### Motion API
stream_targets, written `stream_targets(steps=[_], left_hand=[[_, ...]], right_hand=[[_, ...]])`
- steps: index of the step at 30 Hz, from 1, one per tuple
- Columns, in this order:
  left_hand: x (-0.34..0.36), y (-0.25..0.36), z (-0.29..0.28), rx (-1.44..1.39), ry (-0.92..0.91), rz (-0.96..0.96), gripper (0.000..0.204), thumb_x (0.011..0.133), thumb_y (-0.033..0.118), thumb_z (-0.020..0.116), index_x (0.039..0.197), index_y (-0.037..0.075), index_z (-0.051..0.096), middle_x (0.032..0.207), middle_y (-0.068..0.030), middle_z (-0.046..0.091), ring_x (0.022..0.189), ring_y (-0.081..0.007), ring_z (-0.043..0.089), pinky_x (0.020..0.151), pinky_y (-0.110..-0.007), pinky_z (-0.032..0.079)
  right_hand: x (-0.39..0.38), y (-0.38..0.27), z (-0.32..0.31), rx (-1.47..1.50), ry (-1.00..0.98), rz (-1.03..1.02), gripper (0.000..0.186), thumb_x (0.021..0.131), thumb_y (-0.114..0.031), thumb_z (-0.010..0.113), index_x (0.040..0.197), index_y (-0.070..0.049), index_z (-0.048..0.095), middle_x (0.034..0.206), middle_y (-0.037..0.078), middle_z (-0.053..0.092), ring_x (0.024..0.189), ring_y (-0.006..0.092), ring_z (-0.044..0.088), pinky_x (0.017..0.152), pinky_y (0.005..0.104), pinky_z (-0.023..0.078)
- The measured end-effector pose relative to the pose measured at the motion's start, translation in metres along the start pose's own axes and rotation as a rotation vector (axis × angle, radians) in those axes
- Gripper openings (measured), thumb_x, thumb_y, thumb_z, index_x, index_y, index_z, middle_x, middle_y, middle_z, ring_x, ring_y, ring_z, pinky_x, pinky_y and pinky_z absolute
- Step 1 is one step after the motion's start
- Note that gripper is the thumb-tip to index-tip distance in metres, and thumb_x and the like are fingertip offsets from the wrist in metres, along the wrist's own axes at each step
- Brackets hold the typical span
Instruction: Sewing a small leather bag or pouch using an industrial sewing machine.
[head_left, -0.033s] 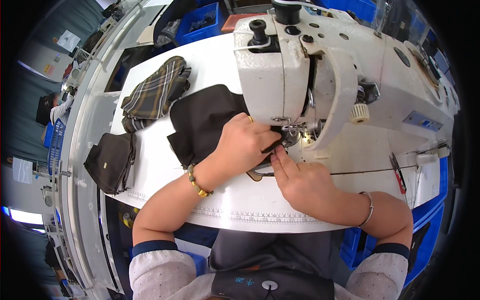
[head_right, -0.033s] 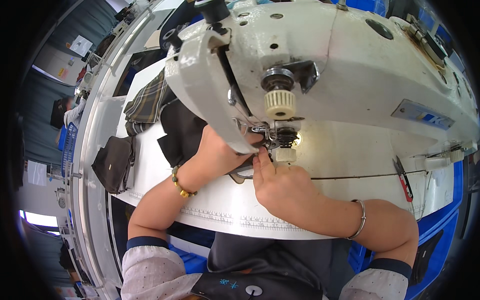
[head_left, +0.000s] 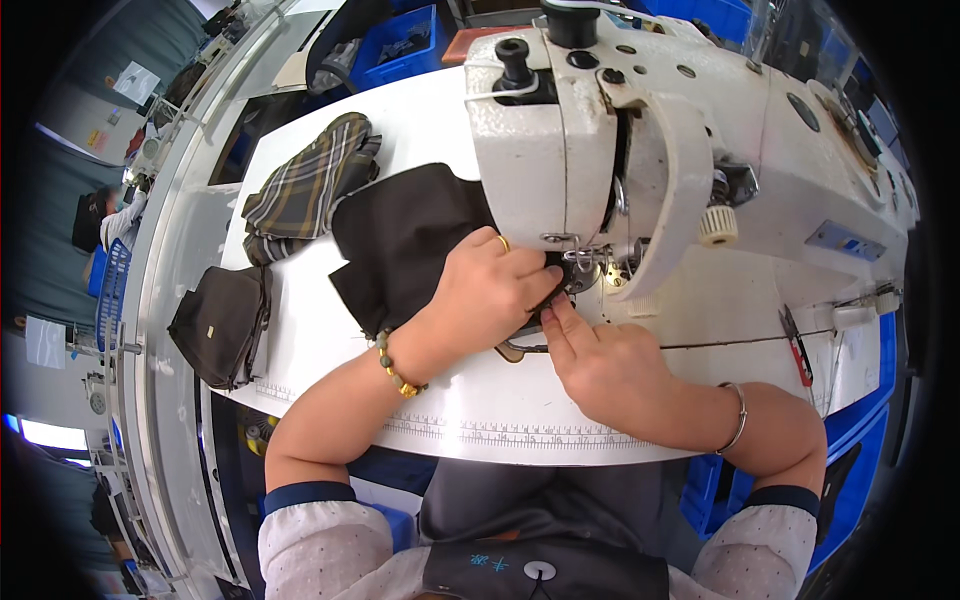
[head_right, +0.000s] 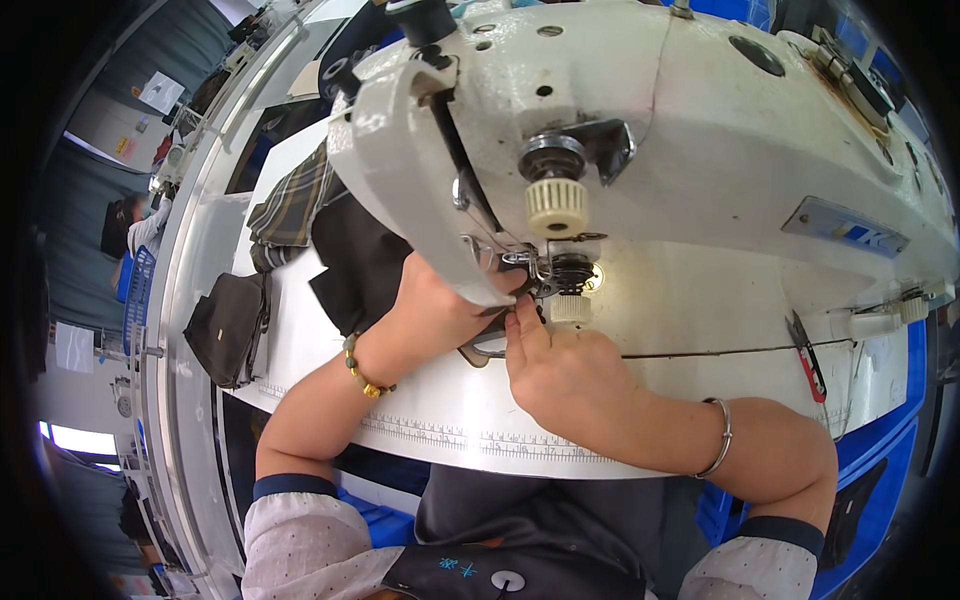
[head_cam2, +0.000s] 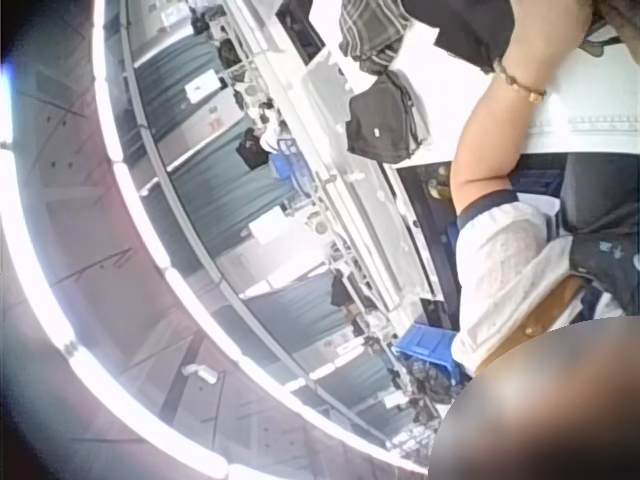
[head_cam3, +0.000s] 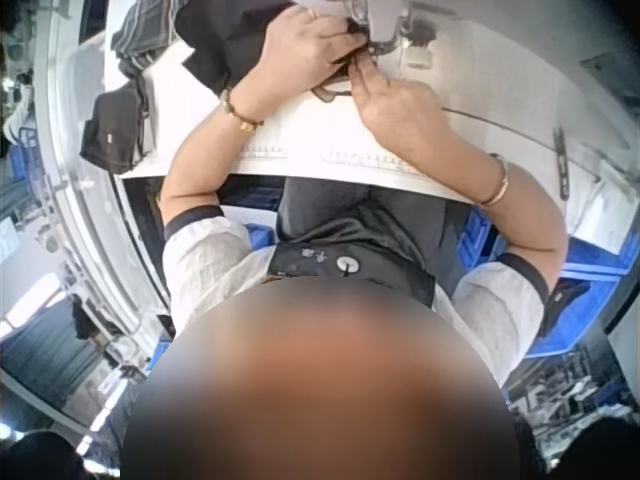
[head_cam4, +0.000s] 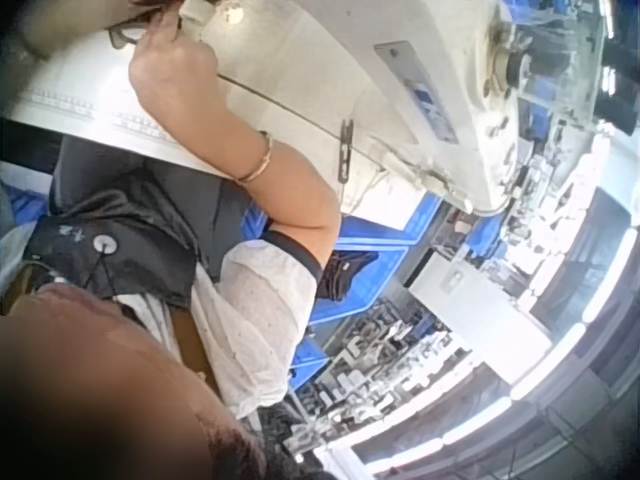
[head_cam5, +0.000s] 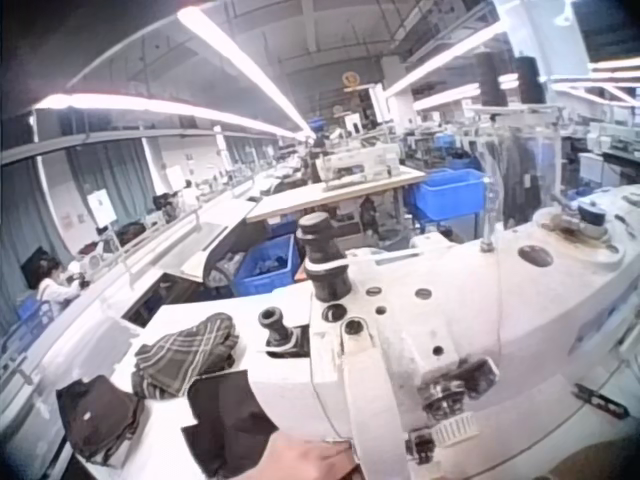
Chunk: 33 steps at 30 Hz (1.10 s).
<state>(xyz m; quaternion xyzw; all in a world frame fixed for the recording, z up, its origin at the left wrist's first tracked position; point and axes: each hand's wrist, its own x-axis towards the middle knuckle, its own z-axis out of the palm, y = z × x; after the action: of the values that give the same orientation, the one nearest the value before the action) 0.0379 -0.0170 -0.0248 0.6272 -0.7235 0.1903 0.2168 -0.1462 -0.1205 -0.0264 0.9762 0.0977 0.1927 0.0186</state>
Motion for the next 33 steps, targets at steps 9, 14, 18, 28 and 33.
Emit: stream_targets(steps=[9,14,18,28,33], left_hand=[[0.001,0.014,-0.026,-0.001,-0.259,-0.045,0.025,0.073,0.015,0.068,0.097,0.009,0.074,0.087,0.0002,0.057,0.084,-0.0174,0.058,0.069,-0.030,0.047],[0.001,0.019,-0.028,-0.042,-0.249,-0.062,0.026,0.075,0.012,0.068,0.099,0.007,0.074,0.087,-0.0008,0.057,0.085,-0.0186,0.058,0.069,-0.031,0.047],[0.002,0.026,-0.028,-0.056,-0.292,-0.117,0.026,0.076,0.012,0.068,0.100,0.006,0.074,0.087,-0.0021,0.057,0.086,-0.0192,0.058,0.069,-0.032,0.047],[0.005,0.025,-0.025,0.021,-0.277,-0.134,0.030,0.075,0.010,0.068,0.104,0.005,0.072,0.090,-0.0047,0.059,0.089,-0.0219,0.061,0.070,-0.033,0.049],[0.004,0.025,-0.020,-0.001,-0.275,-0.191,0.032,0.076,0.007,0.067,0.107,0.003,0.072,0.090,-0.0061,0.060,0.088,-0.0234,0.062,0.070,-0.034,0.050]], right_hand=[[-0.003,-0.001,0.004,-0.017,-0.039,-0.002,0.051,0.071,-0.011,0.061,0.116,0.011,0.067,0.114,0.030,0.068,0.053,0.0155,0.058,0.048,0.0298,0.049],[-0.002,-0.002,0.005,-0.006,-0.027,-0.011,0.048,0.071,-0.010,0.061,0.114,0.011,0.068,0.112,0.030,0.069,0.052,0.0155,0.057,0.047,0.0298,0.049],[-0.001,-0.002,0.004,0.029,-0.021,-0.014,0.044,0.071,-0.010,0.062,0.109,0.010,0.069,0.110,0.029,0.069,0.051,0.0157,0.057,0.046,0.0293,0.048],[0.002,0.003,0.013,-0.025,0.032,0.039,0.035,0.077,-0.010,0.063,0.106,0.008,0.069,0.112,0.027,0.069,0.047,0.0170,0.060,0.041,0.0309,0.047],[0.003,0.005,0.015,-0.028,0.018,0.071,0.030,0.083,-0.011,0.062,0.105,0.007,0.069,0.115,0.025,0.070,0.046,0.0178,0.061,0.038,0.0319,0.046]])
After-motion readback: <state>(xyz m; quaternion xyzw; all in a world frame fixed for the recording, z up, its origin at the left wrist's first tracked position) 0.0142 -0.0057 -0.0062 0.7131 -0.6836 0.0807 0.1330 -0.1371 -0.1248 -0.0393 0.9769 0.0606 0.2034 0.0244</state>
